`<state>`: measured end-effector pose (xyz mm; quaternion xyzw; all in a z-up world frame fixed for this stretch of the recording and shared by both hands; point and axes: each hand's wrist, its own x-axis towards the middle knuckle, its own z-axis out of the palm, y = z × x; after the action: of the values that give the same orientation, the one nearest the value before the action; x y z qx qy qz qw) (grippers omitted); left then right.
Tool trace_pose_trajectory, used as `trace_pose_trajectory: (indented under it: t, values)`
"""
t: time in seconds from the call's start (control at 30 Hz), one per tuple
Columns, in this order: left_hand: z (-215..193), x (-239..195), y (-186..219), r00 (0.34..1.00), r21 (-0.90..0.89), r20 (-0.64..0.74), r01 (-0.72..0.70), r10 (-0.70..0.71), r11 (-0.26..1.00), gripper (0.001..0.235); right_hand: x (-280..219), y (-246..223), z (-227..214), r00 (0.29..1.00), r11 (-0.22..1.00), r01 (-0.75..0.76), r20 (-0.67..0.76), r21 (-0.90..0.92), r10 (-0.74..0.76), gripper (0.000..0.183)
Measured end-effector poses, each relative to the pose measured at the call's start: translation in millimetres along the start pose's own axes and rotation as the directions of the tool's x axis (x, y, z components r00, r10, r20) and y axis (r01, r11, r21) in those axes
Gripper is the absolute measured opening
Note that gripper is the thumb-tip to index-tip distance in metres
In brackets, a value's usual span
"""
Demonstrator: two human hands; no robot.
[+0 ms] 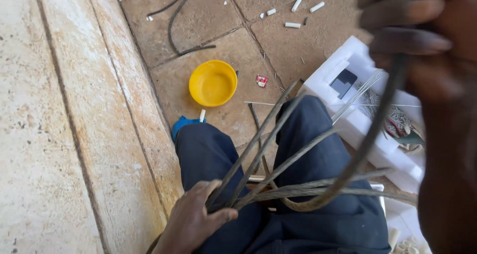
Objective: Sanding the surface of thin metal rods using a piece of sandpaper to smooth them.
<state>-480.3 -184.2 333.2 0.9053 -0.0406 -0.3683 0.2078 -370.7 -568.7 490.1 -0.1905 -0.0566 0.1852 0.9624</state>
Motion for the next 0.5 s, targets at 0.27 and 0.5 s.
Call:
trace_pose_trajectory:
  t: [0.27,0.5]
  values:
    - [-33,42,52,0.964,-0.467,-0.164,-0.264,0.211,0.844,0.09,124,76,-65,0.907,0.999,-0.017,-0.42,0.042,0.033,0.013]
    - [-33,86,40,0.974,-0.578,-0.146,-0.225,0.171,0.784,0.103,172,116,-137,0.773,0.994,0.032,-0.628,-0.105,-0.091,0.031]
